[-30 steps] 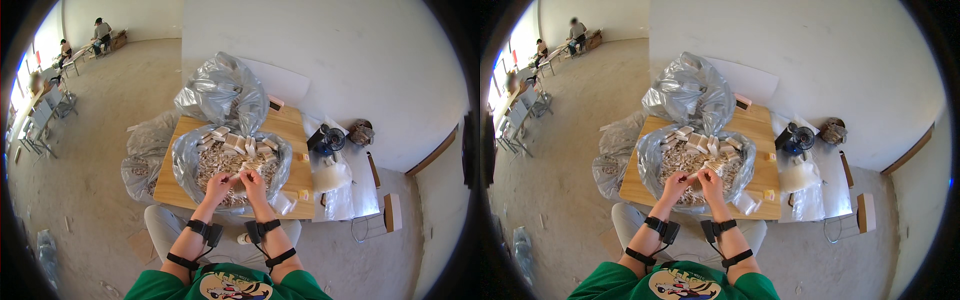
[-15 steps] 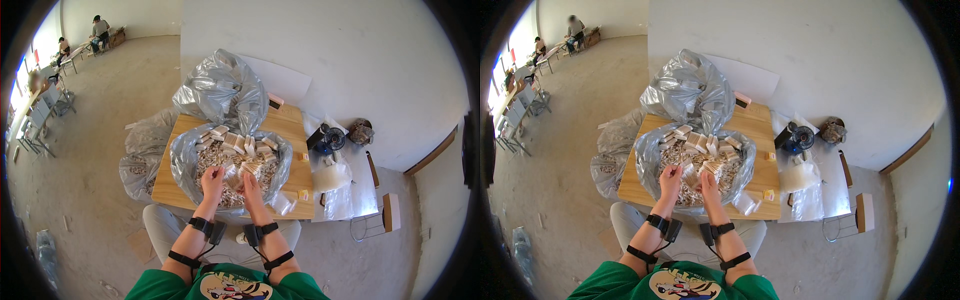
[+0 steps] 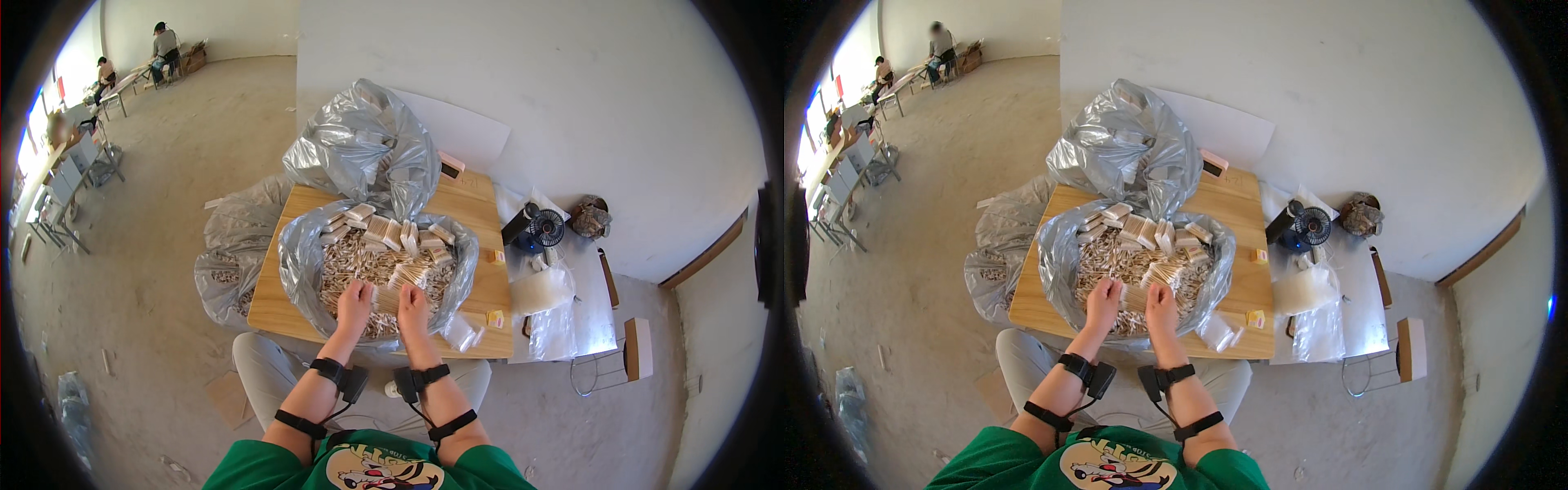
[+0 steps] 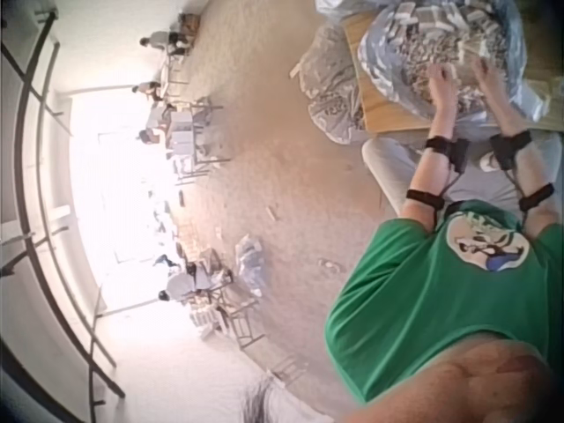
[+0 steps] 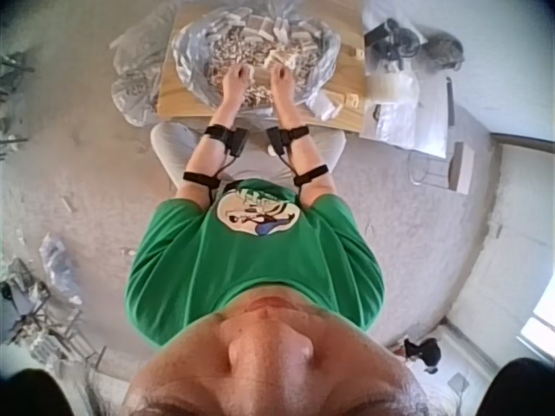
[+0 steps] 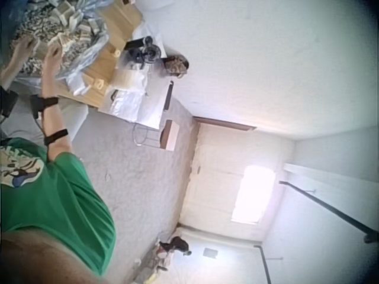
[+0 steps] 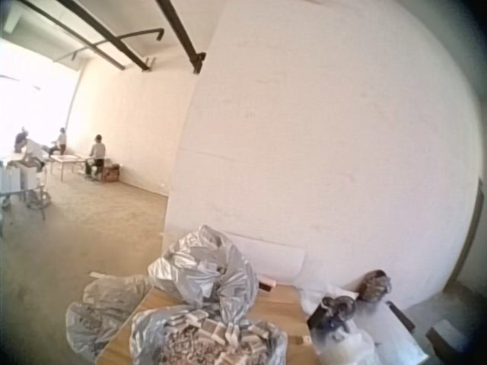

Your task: Sorting and bagging small packaged items into different piles on a table.

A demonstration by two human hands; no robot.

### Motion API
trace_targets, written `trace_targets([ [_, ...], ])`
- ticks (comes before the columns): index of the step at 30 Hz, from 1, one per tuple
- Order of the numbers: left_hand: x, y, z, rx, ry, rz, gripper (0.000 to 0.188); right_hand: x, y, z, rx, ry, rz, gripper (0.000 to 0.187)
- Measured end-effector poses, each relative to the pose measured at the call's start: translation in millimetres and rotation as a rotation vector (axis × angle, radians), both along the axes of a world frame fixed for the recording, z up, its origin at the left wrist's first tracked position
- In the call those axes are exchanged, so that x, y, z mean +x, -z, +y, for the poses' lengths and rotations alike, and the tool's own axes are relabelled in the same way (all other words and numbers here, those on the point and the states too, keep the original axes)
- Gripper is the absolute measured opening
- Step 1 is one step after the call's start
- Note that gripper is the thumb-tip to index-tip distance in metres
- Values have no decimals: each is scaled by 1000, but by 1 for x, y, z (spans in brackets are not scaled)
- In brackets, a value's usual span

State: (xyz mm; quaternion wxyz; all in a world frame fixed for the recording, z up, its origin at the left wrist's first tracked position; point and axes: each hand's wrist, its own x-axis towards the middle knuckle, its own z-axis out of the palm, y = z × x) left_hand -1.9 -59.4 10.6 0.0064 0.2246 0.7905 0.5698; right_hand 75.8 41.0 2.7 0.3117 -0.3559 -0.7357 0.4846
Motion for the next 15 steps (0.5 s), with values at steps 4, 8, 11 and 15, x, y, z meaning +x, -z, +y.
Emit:
trace_targets([
  [4,-1,6,-6,1,60,-24,21,-2,-8,-6,111,-67,-78,33],
  [8,-3,5,-5,66,25,29,16,-6,5,0,3,5,83,35],
  [11,-4,5,-6,76,26,45,14,-13,8,-5,139,5,-32,38],
  [15,-21,12,-16,55,-37,-19,13,-15,7,4,82,-43,-121,39],
])
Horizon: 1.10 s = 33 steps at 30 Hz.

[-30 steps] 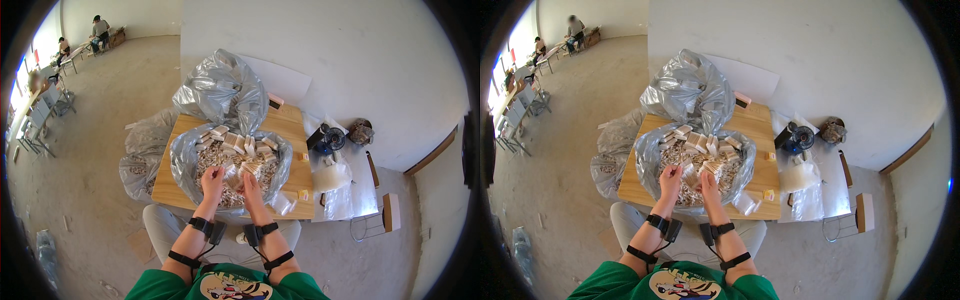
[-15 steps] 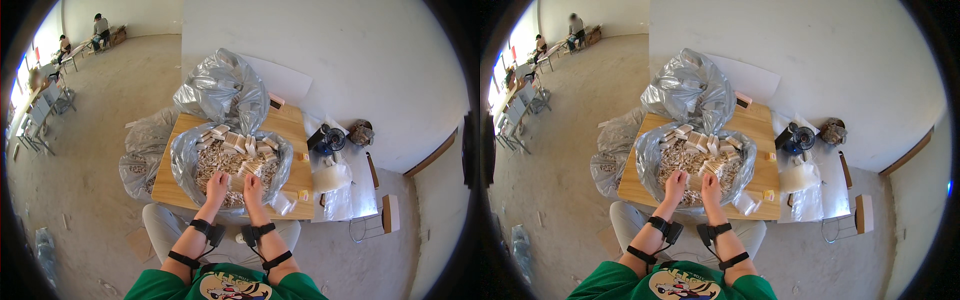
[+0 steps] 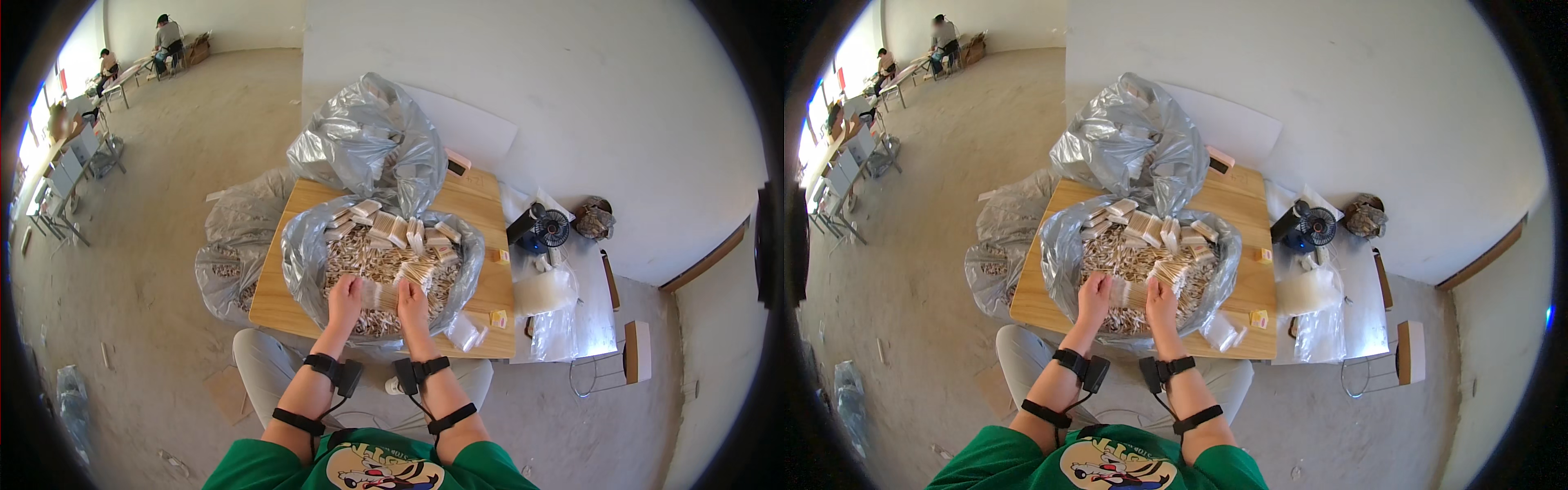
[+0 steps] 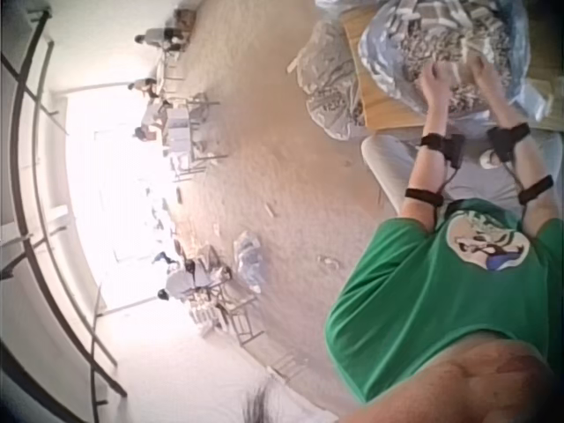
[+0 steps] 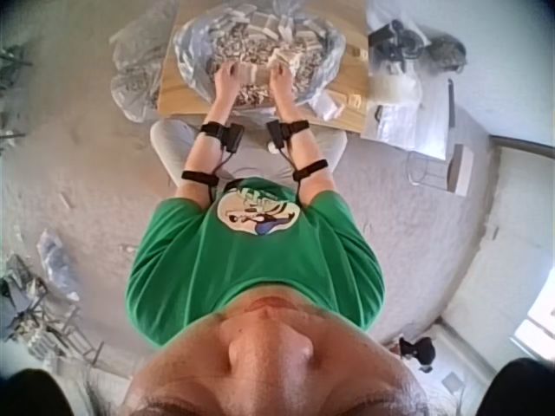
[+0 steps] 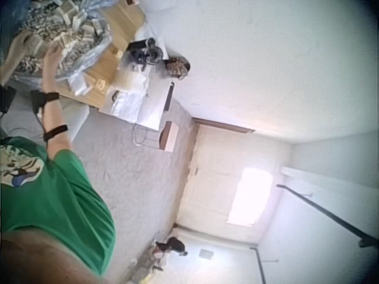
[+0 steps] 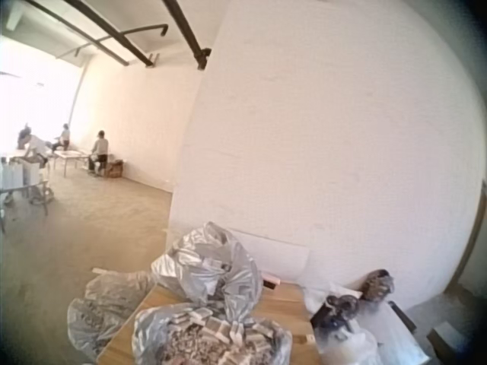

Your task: Sorting and bagging small packaged items into different piles on a table.

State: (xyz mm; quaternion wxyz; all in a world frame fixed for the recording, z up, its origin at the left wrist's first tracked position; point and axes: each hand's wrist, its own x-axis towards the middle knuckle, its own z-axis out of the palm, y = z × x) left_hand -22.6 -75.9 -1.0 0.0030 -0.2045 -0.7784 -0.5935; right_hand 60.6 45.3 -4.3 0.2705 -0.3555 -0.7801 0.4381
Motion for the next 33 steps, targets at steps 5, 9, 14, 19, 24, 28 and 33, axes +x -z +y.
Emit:
trace_targets([
  [5,-15,14,-4,53,-67,18,15,-9,1,4,103,20,38,39],
  [9,-29,11,-11,20,-147,12,16,-11,-1,16,133,73,-45,38],
  [14,-45,10,-21,-44,-224,19,16,-22,-13,16,226,59,-30,32],
  [19,-35,-30,-19,-85,-172,173,13,-23,-27,9,793,-127,195,27],
  [24,-26,-68,-13,-64,31,242,9,-10,-1,-9,-836,-239,517,27],
  [28,-25,-64,-15,-122,28,333,10,6,-11,-10,-1169,-301,550,20],
  [33,-21,-49,-11,-31,-1,147,11,23,-7,1,-1025,-315,528,14],
])
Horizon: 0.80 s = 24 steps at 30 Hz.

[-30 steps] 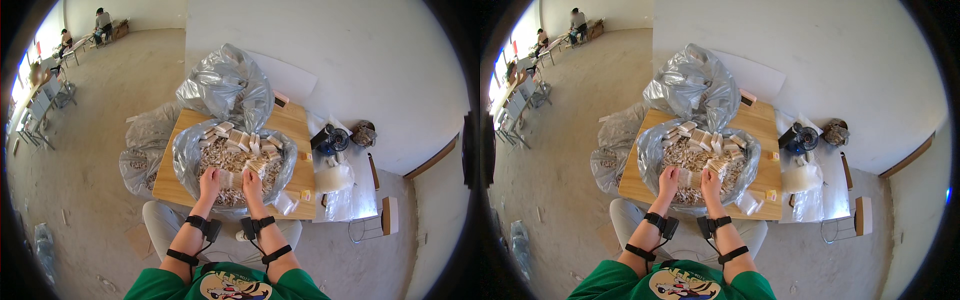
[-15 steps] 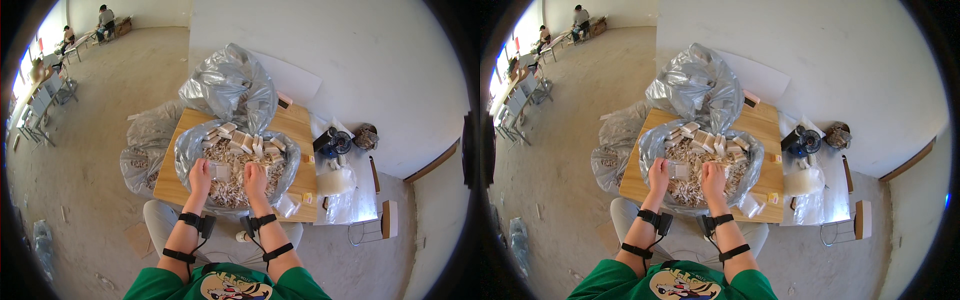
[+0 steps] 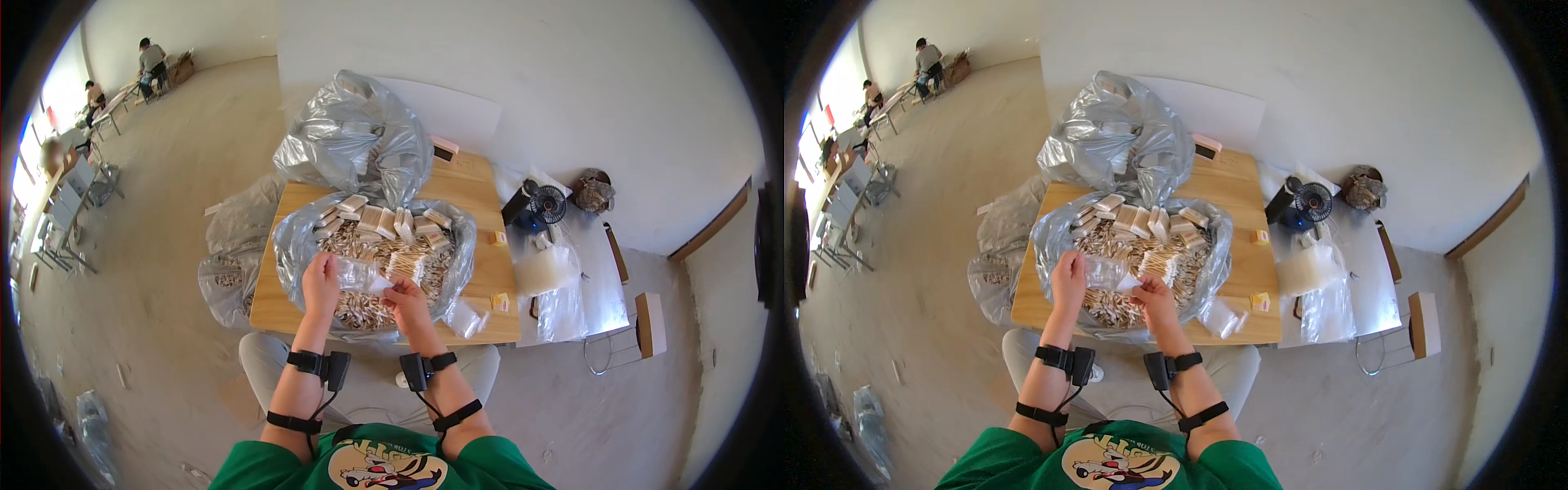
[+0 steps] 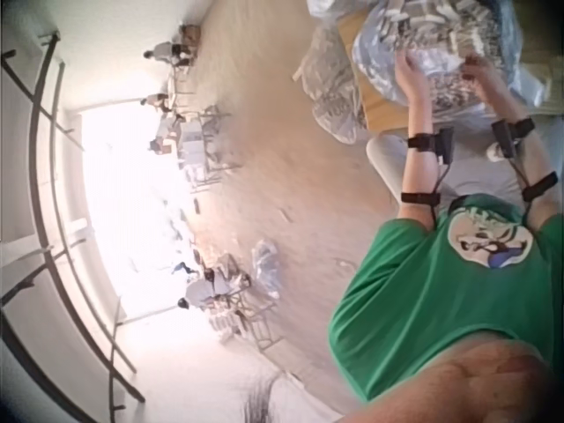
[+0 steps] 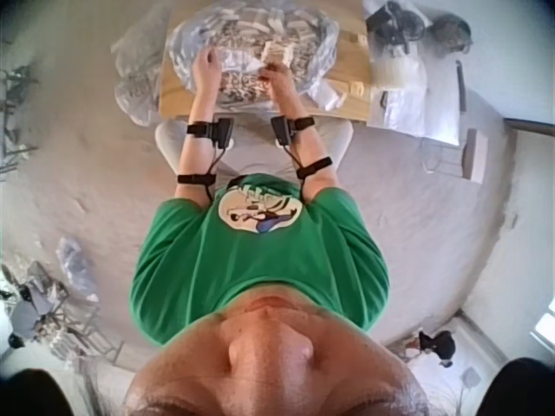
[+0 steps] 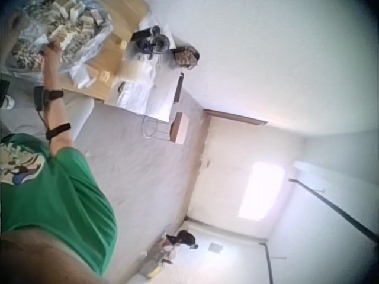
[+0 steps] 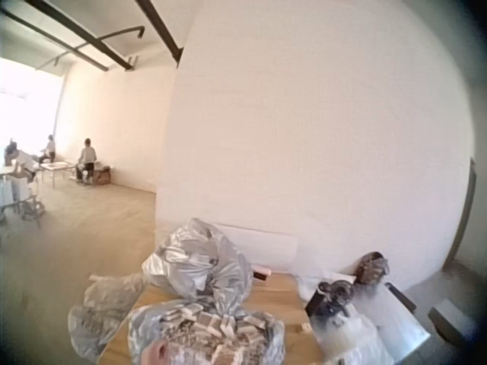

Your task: Sorting and bagging small packaged items into different piles on a table.

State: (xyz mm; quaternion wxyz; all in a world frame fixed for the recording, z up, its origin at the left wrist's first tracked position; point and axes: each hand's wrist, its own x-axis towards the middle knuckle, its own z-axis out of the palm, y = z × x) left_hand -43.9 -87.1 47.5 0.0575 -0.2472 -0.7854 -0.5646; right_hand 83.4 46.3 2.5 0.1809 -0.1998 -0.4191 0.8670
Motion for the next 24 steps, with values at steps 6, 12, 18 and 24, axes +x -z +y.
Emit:
trace_targets([
  [6,14,22,12,287,63,-366,16,57,-5,45,248,214,8,13],
  [12,48,30,33,218,220,-566,16,129,-3,99,76,452,63,13],
  [18,112,27,86,84,465,-740,18,203,84,193,347,744,-397,11],
  [24,149,50,125,-72,628,-749,18,198,106,212,799,730,-877,8],
])
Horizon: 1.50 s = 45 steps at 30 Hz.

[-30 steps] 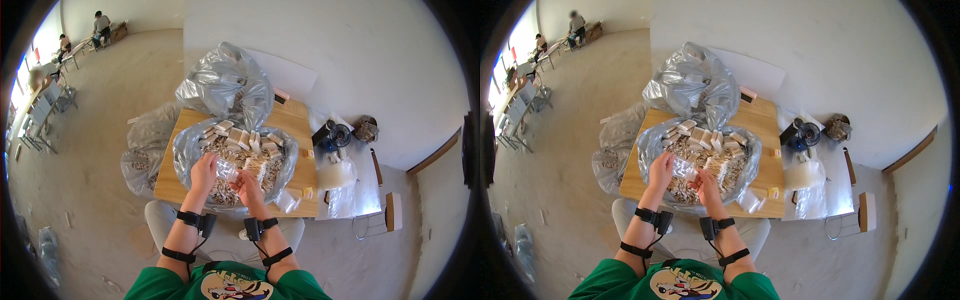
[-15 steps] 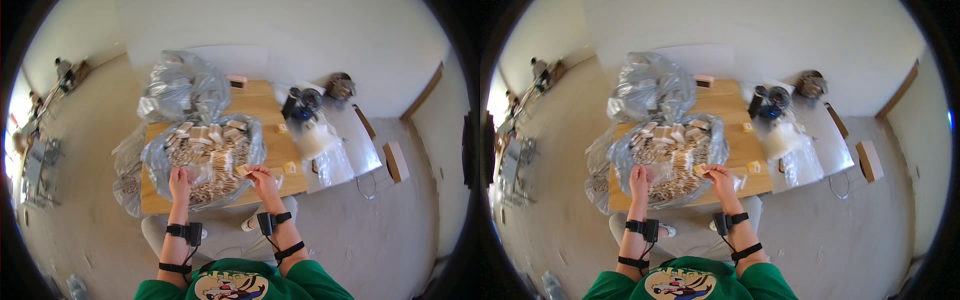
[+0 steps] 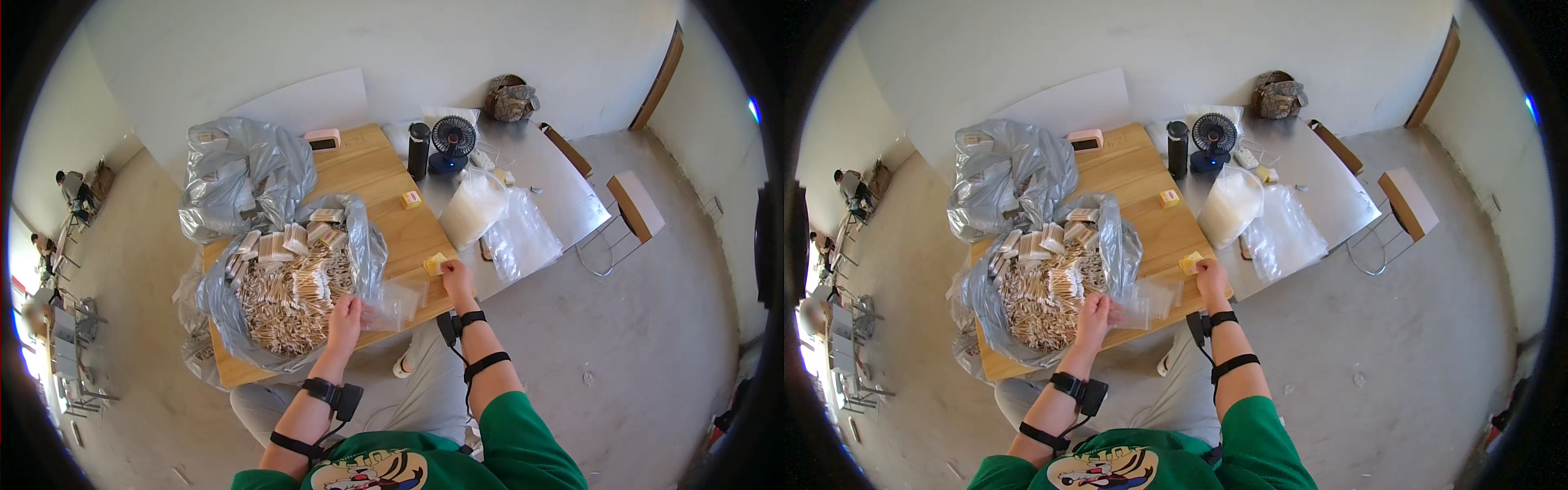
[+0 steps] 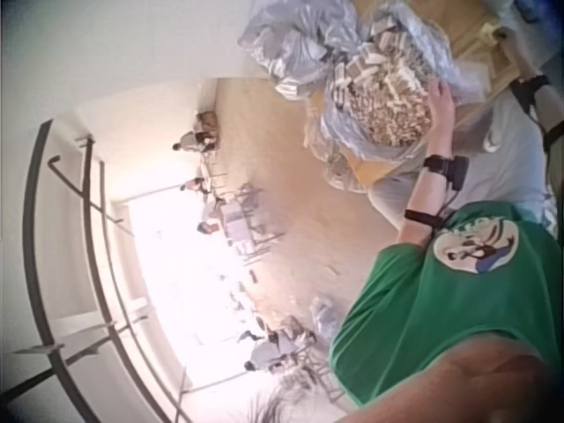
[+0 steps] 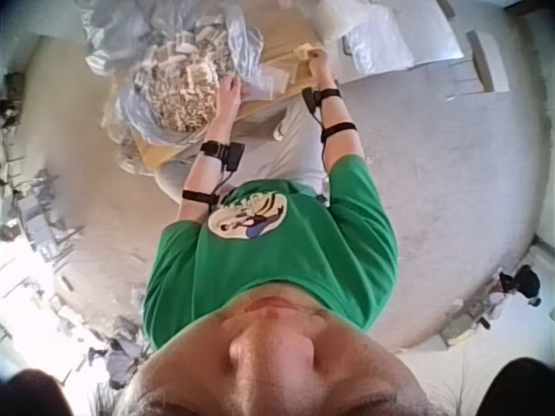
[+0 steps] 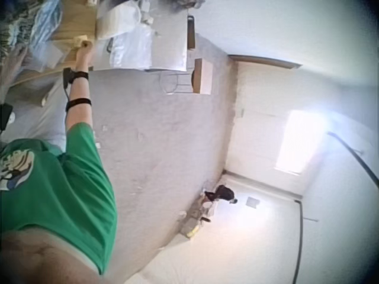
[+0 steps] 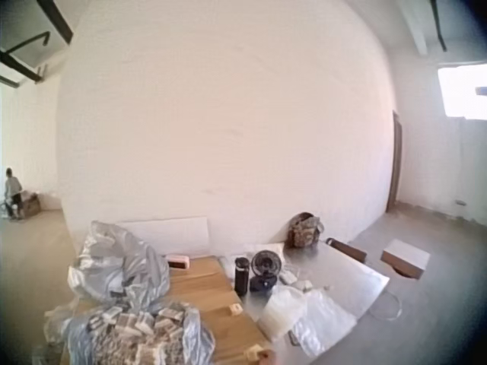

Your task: Sorting and bagging small packaged items into different piles on a table.

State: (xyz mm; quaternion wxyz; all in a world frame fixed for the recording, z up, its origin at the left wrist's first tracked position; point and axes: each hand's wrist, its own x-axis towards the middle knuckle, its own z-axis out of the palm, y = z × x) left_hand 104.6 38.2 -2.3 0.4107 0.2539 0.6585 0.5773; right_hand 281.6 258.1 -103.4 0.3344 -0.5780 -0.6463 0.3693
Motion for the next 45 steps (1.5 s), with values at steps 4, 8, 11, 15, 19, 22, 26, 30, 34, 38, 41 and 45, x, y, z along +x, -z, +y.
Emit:
trace_targets([
  [4,19,13,31,-45,76,8,16,3,-1,-2,207,23,-159,10],
  [8,29,23,51,-139,88,309,18,-4,-30,-32,253,-14,-68,10],
  [11,23,50,66,-144,58,147,18,-19,-45,-68,396,-244,-76,17],
  [15,22,53,74,-197,28,663,20,-44,-44,-104,501,-453,-96,32],
  [19,23,28,60,28,55,664,25,-59,-22,-117,406,-554,-272,47],
  [22,16,-24,34,81,162,549,21,-67,-17,-121,434,-528,-504,50],
  [26,-46,-29,7,137,-195,829,18,-77,-29,-127,444,-515,-561,53],
  [30,-121,-26,-2,105,-415,994,18,-80,-29,-128,456,-513,-630,53],
  [34,-184,-19,2,-102,-432,1200,31,-85,-28,-130,498,-537,-683,53],
  [38,-213,-1,6,-331,-251,1241,49,-86,-30,-130,463,-562,-756,53],
  [41,-214,-2,6,-445,-151,1222,55,-86,-31,-125,410,-577,-758,52],
  [45,-217,-6,-2,-377,-159,1273,33,-79,-38,-118,340,-491,-425,41],
])
